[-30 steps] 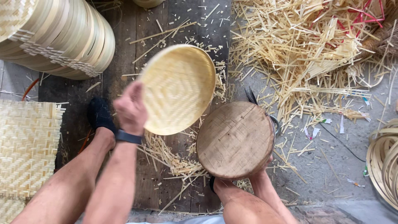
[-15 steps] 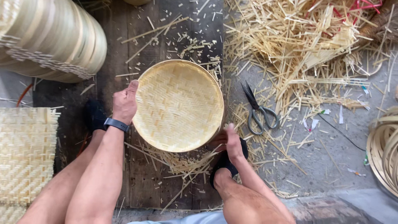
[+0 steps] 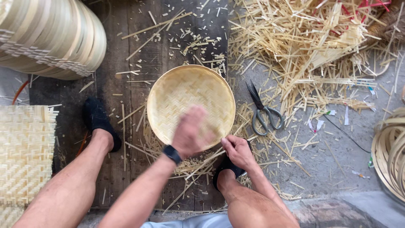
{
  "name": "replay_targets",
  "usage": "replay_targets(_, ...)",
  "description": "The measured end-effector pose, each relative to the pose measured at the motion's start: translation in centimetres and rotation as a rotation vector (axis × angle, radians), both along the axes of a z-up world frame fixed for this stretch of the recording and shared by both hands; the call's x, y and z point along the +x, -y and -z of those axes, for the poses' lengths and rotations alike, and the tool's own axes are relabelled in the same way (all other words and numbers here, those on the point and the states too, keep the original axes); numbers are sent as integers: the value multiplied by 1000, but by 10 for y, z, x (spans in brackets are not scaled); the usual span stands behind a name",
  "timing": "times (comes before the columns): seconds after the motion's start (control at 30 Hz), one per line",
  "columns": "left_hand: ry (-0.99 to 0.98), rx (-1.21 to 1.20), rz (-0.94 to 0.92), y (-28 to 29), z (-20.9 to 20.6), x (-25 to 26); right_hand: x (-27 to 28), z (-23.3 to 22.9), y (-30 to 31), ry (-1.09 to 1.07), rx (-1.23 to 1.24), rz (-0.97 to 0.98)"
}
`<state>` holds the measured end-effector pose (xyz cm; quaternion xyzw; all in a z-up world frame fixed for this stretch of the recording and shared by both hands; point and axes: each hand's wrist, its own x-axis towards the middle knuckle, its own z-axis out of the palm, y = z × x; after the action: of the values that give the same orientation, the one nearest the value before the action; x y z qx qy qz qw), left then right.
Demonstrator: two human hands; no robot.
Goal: The person assembles round bamboo trays by placing a woven bamboo mat onto a wooden base, fitting a bamboo ring around the edge, and trimming the excess mat with shears. The person repeats this process for multiple trays, stacking the finished ones nearby.
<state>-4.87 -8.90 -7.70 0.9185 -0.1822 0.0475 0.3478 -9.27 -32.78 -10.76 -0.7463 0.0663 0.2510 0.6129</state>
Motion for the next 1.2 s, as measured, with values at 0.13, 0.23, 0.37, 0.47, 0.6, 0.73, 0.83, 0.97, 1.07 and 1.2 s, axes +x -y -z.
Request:
replay_targets(0.13, -54, 199, 118, 41, -2, -39, -4, 5, 33, 248, 254, 243)
replay_targets(0.23, -182, 175, 133, 38, 9, -56, 2, 17, 48, -18, 104, 657)
replay_targets(0.37, -74, 407, 160, 6, 20, -60, -28, 39, 27, 137, -385, 366)
replay_targets(0.47, 100, 559, 279, -47, 23, -27, -50, 52, -5, 374, -670, 189)
replay_targets(0.6, 638, 922, 422, -144, -34, 57, -50, 55, -10, 421, -701, 259)
replay_targets(0.73, 444, 1174, -38, -230, -128, 104, -52, 55, -9, 357, -680, 266)
replay_targets(0.83, 396, 877, -398, -293, -159, 142, -53, 60, -9, 326, -685, 285)
replay_targets(0.97, 399, 798, -613, -359, -160, 158, -53, 65, -7, 366, -697, 276)
replay_targets(1.07, 341, 832, -618, -381, -160, 160, -54, 66, -7, 372, -698, 274)
replay_targets(1.2, 196, 772, -614, -389, -162, 159, -53, 68, -8, 378, -697, 277)
